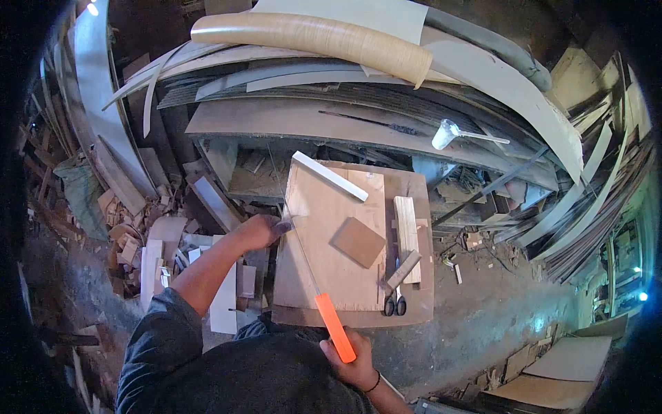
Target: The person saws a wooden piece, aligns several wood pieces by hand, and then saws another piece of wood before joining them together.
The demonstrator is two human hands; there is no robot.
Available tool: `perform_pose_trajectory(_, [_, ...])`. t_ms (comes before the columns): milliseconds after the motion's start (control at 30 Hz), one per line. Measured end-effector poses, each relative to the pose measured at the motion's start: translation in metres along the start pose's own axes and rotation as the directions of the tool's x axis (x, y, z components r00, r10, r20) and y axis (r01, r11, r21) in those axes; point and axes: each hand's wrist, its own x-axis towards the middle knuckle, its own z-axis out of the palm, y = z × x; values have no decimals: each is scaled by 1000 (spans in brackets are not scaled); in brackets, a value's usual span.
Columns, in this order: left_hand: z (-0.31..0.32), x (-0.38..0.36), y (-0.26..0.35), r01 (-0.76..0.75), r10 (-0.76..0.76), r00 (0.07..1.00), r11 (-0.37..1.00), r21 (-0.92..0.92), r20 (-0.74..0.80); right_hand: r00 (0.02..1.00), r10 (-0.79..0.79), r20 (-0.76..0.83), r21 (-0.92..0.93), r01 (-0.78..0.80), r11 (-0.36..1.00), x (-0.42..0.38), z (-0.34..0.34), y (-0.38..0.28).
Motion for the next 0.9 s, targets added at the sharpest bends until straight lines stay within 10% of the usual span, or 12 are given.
perform_pose_trajectory(900, [8, 6, -15, -134, 134, 991, 991, 9, -31, 992, -120, -23, 45, 121, 992, 59, 17, 8])
